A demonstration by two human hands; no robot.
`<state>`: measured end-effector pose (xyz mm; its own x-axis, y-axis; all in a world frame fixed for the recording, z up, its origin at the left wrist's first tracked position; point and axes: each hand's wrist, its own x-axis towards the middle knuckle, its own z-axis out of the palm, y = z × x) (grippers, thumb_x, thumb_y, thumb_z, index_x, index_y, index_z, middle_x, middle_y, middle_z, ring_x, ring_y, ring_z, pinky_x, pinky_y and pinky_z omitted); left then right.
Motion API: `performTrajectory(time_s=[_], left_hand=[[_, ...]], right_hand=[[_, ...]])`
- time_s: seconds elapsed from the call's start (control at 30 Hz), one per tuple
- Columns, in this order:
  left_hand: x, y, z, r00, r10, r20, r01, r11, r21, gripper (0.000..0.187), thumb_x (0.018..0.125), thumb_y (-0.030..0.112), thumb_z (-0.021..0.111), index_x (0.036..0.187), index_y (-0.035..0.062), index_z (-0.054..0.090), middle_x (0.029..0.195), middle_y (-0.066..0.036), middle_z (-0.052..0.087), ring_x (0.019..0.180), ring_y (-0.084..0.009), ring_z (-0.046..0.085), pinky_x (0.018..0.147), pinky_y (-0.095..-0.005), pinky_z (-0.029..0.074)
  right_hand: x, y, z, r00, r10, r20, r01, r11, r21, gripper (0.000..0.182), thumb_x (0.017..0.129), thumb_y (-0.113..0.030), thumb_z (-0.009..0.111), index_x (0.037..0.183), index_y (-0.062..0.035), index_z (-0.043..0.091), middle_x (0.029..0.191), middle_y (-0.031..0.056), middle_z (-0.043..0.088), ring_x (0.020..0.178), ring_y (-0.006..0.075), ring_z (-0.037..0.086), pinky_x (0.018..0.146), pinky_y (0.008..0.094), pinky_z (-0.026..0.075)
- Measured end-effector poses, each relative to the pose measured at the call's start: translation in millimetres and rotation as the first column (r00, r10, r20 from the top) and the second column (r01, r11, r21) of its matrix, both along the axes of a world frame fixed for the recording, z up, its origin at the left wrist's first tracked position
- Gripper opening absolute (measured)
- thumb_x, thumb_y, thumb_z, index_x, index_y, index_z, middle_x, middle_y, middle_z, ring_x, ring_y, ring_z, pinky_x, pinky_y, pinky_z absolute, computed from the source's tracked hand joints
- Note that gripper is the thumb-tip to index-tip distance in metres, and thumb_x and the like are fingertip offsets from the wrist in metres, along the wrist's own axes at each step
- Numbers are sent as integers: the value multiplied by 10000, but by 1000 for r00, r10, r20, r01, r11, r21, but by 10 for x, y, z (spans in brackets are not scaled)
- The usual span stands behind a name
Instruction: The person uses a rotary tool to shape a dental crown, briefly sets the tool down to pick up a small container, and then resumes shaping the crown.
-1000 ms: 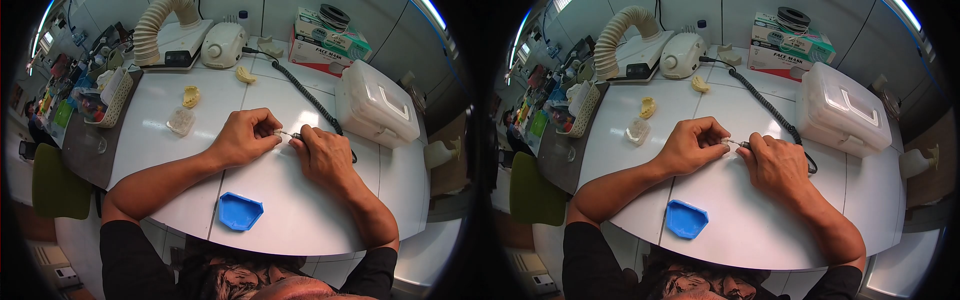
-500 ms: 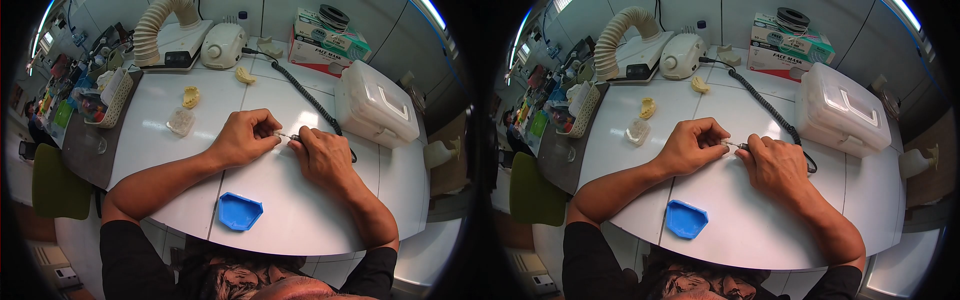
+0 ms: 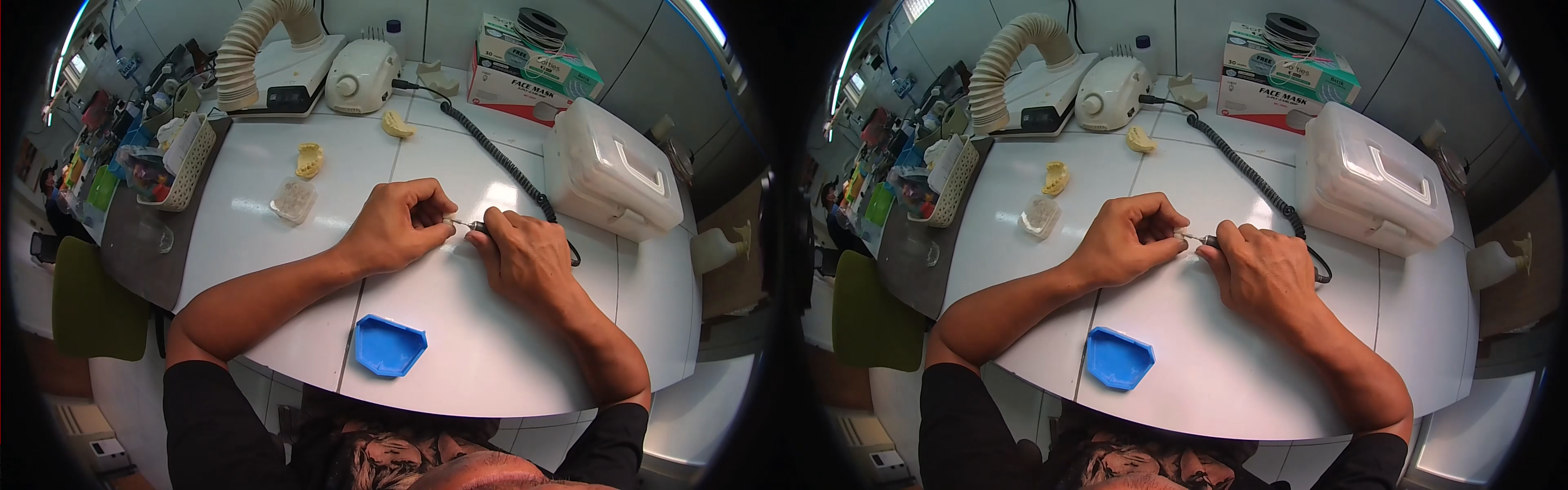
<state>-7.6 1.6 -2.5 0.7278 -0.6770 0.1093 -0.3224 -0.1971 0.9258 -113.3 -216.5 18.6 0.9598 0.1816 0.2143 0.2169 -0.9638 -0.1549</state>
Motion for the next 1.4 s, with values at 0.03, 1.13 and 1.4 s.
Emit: performTrajectory(time_s=[0.03, 1.13, 1.4], left_hand=[[-3, 1, 1, 1000, 0, -3, 0, 1000, 1, 211, 922, 118, 845, 1089, 15, 767, 901, -8, 716, 818, -63, 650, 738, -237, 530], [-5, 12, 7, 999, -44, -31, 43, 999, -28, 210, 978, 80, 831, 1140, -8, 731, 923, -36, 741, 851, -75, 700, 762, -247, 565], [-3, 10, 12, 998, -44, -42, 43, 999, -26, 217, 979, 77, 832, 1148, -9, 726, 928, -39, 741, 835, -76, 700, 759, -244, 567]], right_hand=[[0, 1, -3, 1000, -7, -4, 7, 1000, 1, 360, 1085, -392, 658, 949, -58, 669, 787, 128, 725, 659, 355, 716, 602, 478, 553], [-4, -16, 0, 1000, 22, 19, -22, 999, 23, 366, 1092, -380, 643, 926, -53, 643, 759, 138, 713, 619, 370, 697, 574, 491, 538], [-3, -16, 5, 1000, 23, 11, -23, 1000, 21, 351, 1088, -366, 651, 926, -54, 645, 760, 138, 714, 622, 367, 699, 577, 488, 541]])
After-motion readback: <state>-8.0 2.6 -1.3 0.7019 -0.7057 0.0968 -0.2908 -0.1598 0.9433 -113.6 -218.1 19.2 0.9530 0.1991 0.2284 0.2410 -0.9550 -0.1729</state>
